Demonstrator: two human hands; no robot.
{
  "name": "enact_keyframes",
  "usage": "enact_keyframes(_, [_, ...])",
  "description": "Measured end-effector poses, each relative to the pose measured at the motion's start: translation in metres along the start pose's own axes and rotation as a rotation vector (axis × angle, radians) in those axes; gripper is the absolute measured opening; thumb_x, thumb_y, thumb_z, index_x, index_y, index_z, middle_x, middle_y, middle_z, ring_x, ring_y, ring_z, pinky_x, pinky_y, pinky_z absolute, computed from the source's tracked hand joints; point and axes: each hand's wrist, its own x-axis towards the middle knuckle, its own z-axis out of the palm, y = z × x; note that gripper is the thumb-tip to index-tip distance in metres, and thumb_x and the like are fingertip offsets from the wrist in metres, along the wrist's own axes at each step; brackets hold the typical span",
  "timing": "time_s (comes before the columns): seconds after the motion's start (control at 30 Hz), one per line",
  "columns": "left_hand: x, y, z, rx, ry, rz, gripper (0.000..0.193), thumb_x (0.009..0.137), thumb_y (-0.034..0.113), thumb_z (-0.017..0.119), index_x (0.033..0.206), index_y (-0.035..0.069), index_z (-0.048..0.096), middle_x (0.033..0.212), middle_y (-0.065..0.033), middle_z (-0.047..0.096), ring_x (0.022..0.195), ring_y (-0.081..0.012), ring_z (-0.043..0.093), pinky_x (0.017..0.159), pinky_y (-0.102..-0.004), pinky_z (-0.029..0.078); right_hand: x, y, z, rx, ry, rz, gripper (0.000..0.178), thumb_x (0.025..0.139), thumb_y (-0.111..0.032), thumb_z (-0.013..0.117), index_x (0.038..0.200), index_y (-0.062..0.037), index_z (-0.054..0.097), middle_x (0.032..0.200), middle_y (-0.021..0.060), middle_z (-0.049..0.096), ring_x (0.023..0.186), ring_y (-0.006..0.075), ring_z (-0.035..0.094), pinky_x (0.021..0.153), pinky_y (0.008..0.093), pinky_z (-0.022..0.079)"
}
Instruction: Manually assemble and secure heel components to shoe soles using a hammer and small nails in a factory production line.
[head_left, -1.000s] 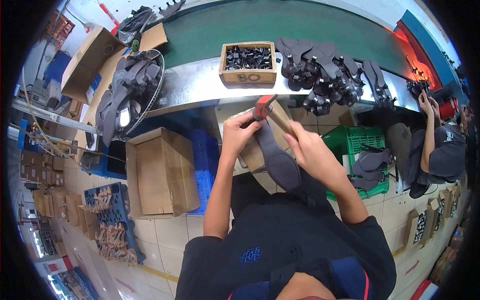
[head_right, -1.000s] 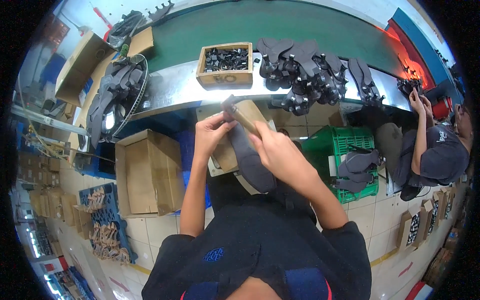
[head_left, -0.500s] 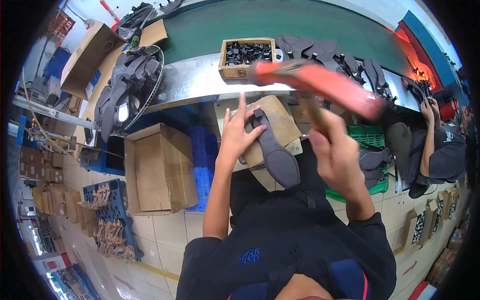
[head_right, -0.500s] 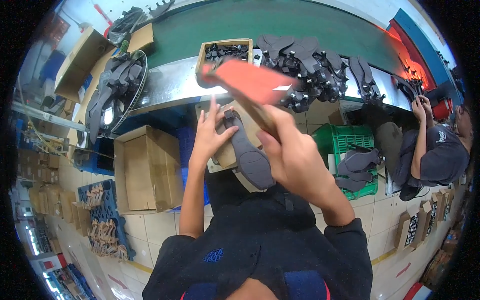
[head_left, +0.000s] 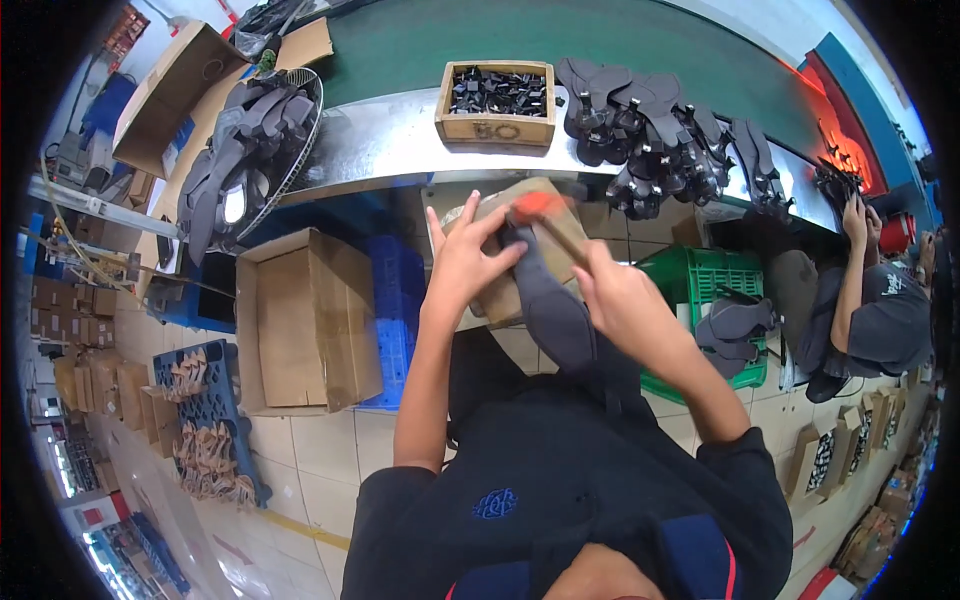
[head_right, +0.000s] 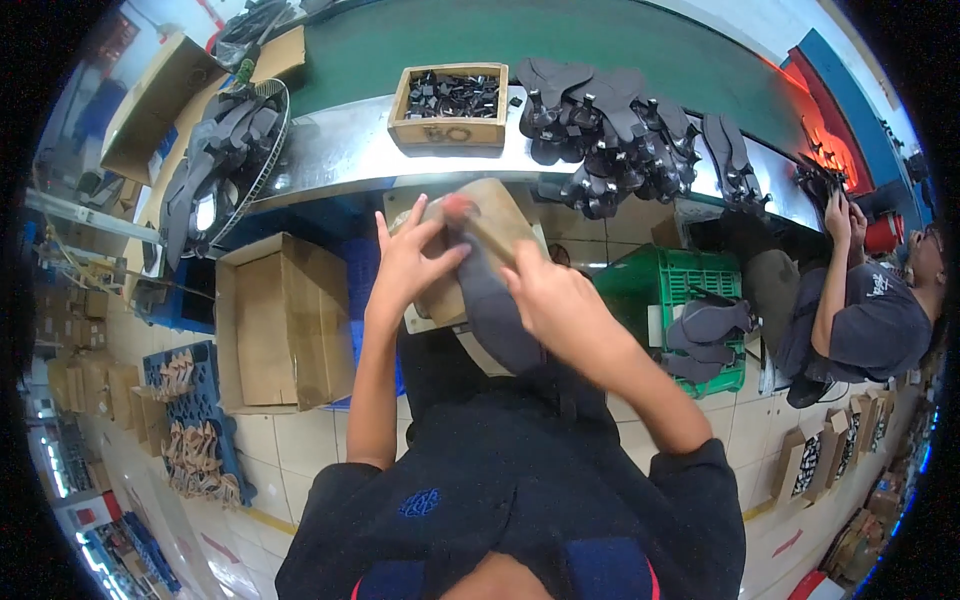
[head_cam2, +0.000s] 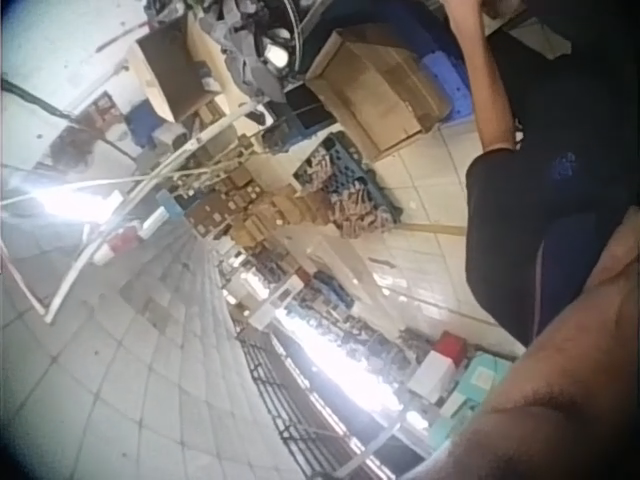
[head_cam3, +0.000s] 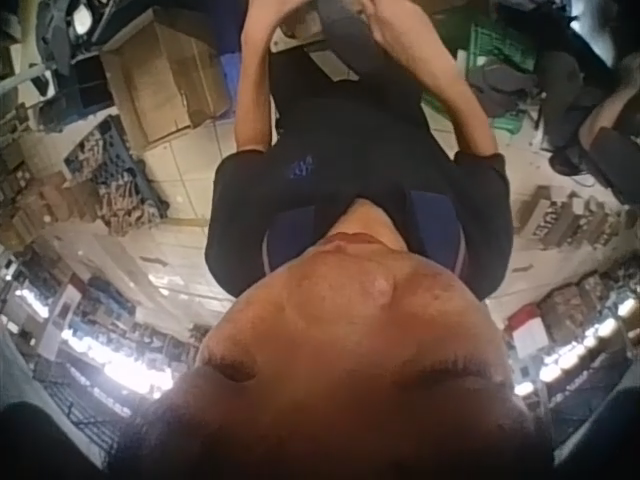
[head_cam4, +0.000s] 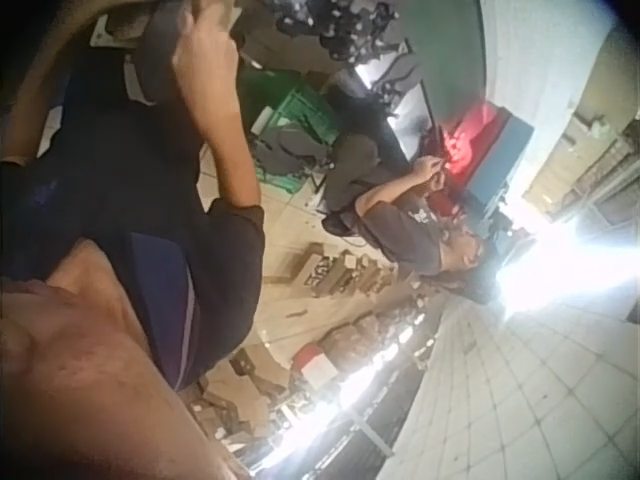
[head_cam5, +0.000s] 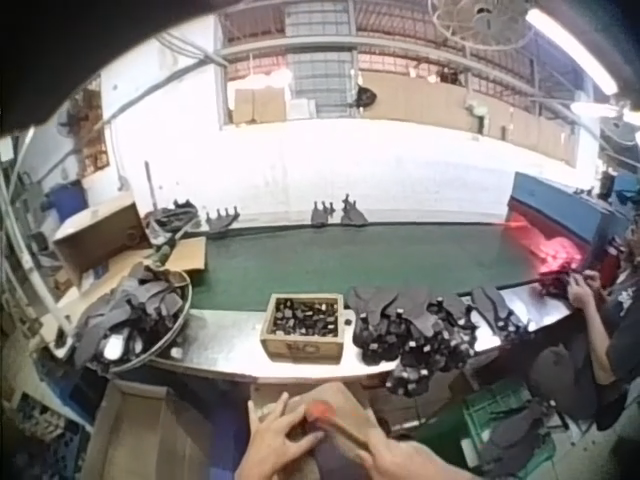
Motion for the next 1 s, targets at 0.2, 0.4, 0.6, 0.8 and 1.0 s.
enact_keyframes(0.2, [-0.019,-0.001,-0.003,-0.084,0.139,0.373,0.019,0.087,0.016,0.069,0.103,0.009,0.075,0.100,-0.0096,0.073,0.110,-0.0280,0.065,0.106,-0.0473,0.037,0.006,0.005,-0.022,0.229,0.398,-0.274,0.036,0.095,-0.013,0.060,0.128,-0.0010,0.053,0.097,0.0227,0.067,0.085,0.0410,0.067,0.068,0.0455,0.053])
enact_keyframes(0.4, [-0.091,0.099,-0.057,-0.886,-0.217,0.070,0.018,0.093,0.014,0.066,0.095,-0.004,0.070,0.079,-0.0101,0.061,0.071,-0.0176,0.059,0.066,-0.0291,0.046,0.028,0.052,0.030,-0.331,0.101,-0.388,0.052,0.089,-0.018,0.068,0.137,-0.0068,0.052,0.114,0.0119,0.062,0.093,0.0295,0.066,0.066,0.0396,0.053])
enact_keyframes(0.6, [-0.111,0.109,-0.052,-1.184,-0.384,-0.100,0.027,0.100,0.023,0.056,0.099,-0.002,0.067,0.090,-0.0050,0.063,0.083,-0.0114,0.057,0.074,-0.0246,0.043,0.006,0.024,0.024,0.670,-0.113,-0.521,0.039,0.098,-0.034,0.057,0.118,-0.0011,0.065,0.130,0.0156,0.060,0.116,0.0301,0.058,0.101,0.0455,0.043])
enact_keyframes(0.8, [-0.118,0.126,-0.049,-1.531,-0.666,-0.243,0.036,0.105,0.031,0.047,0.109,-0.001,0.063,0.103,-0.0066,0.062,0.097,-0.0148,0.058,0.090,-0.0284,0.045,-0.041,-0.011,0.035,1.528,-0.411,-0.270,0.057,0.097,-0.056,0.051,0.093,-0.0008,0.064,0.097,0.0154,0.064,0.103,0.0331,0.060,0.094,0.0454,0.047])
enact_keyframes(1.0, [-0.120,0.129,-0.053,-1.545,-0.812,-0.312,0.036,0.106,0.029,0.044,0.106,-0.002,0.062,0.105,-0.0093,0.062,0.106,-0.0177,0.057,0.097,-0.0308,0.043,-0.054,-0.011,0.029,1.581,-0.382,-0.199,0.058,0.093,-0.059,0.055,0.085,-0.0016,0.064,0.083,0.0124,0.064,0.097,0.0297,0.060,0.098,0.0483,0.045])
